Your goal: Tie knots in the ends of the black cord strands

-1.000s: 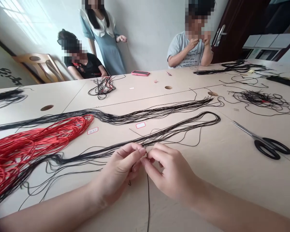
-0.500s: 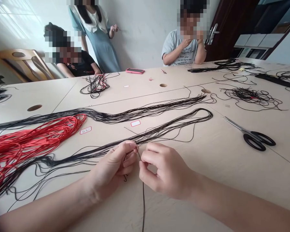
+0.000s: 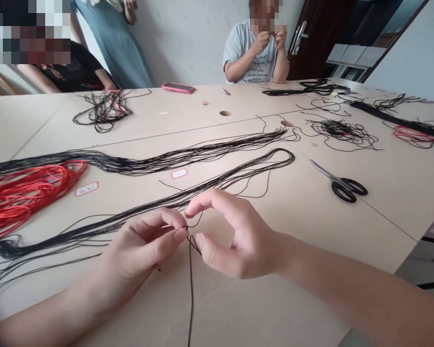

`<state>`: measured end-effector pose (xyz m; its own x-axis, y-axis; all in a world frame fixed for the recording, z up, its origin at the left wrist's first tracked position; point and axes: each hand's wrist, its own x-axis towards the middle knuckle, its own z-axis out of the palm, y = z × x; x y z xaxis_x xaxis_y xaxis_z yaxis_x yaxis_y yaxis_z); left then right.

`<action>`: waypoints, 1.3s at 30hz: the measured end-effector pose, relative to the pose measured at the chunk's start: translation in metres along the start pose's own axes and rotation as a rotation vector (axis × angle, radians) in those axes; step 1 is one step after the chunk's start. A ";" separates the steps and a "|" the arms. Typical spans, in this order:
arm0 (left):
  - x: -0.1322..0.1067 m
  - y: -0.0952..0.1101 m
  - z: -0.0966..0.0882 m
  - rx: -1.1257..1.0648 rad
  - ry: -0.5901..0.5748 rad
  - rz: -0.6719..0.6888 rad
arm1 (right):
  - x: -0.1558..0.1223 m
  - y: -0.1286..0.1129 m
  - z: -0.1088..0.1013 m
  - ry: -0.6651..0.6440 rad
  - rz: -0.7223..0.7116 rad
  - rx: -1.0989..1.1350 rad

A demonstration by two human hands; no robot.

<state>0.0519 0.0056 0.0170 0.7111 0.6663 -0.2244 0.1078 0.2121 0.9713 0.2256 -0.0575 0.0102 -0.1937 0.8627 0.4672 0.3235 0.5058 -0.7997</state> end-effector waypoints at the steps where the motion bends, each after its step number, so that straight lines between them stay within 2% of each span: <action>1: -0.001 0.001 0.000 0.042 -0.020 0.019 | -0.001 0.000 0.000 -0.027 0.025 0.035; 5: -0.003 0.006 0.002 0.173 -0.084 0.021 | -0.003 0.001 0.000 -0.025 0.108 0.005; 9: -0.005 0.007 0.003 0.247 -0.068 0.025 | 0.000 0.000 -0.005 -0.006 0.001 -0.226; 12: -0.006 0.005 0.002 0.282 -0.062 0.017 | 0.002 -0.001 -0.008 -0.014 -0.040 -0.309; 27: -0.002 0.001 0.001 0.270 -0.074 -0.050 | 0.000 0.002 -0.008 -0.046 -0.125 -0.370; 39: 0.004 0.000 -0.001 0.213 -0.075 -0.040 | 0.000 0.004 -0.007 -0.034 -0.168 -0.433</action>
<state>0.0539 0.0086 0.0165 0.7522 0.6036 -0.2643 0.2754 0.0764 0.9583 0.2338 -0.0555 0.0094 -0.3045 0.7717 0.5584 0.6403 0.5999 -0.4798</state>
